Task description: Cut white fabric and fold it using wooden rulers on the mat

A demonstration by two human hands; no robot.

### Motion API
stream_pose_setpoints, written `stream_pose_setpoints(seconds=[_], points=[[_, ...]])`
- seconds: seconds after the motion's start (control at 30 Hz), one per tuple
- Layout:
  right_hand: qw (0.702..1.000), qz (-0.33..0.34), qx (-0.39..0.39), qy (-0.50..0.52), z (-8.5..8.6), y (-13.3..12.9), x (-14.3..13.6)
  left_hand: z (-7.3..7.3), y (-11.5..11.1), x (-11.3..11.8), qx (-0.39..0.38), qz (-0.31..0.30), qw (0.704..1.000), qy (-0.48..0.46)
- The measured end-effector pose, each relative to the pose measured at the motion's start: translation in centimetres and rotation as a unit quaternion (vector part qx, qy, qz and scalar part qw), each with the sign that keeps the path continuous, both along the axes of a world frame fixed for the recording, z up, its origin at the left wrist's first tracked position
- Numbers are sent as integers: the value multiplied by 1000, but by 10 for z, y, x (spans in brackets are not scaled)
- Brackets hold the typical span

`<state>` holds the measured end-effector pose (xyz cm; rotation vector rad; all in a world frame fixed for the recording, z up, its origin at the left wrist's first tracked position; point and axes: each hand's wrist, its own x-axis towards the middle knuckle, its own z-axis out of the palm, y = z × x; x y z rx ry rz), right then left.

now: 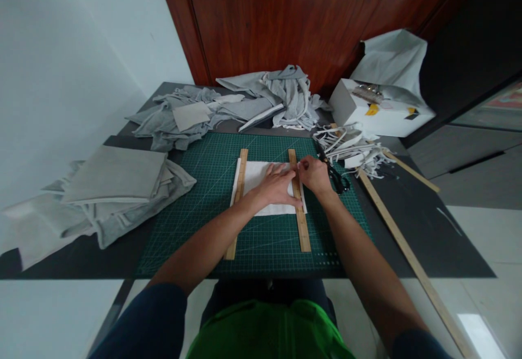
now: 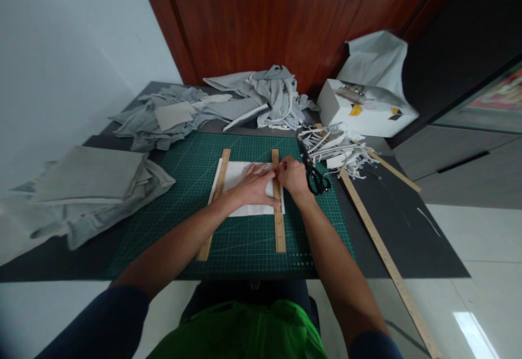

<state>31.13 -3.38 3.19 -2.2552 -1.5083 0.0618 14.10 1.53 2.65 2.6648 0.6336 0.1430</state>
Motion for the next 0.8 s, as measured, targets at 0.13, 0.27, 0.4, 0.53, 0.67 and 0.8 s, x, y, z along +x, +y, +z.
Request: stream_pose_setpoints(seconds=[0.13,0.27,0.4,0.53,0.67,0.8], points=[[1000,-2,3,-1,2,1,-1,-3,1,0,-2,1,1000,-4],[999,15,-38,-2,6,-12,0,-6,2,1,2,4,1000,-10],[999,12,-34,-8,8,-15,-2,-4,1,1,5,5,1000,-8],[1000,-2,-20,-11,8,-14,-5,0,-1,0,1,8,1000,1],[999,10,-44,10,9,-24,-5,1,-2,-1,4,6,1000,-1],[999,10,-40,14,10,-30,-7,2,-2,0,-3,3,1000,0]])
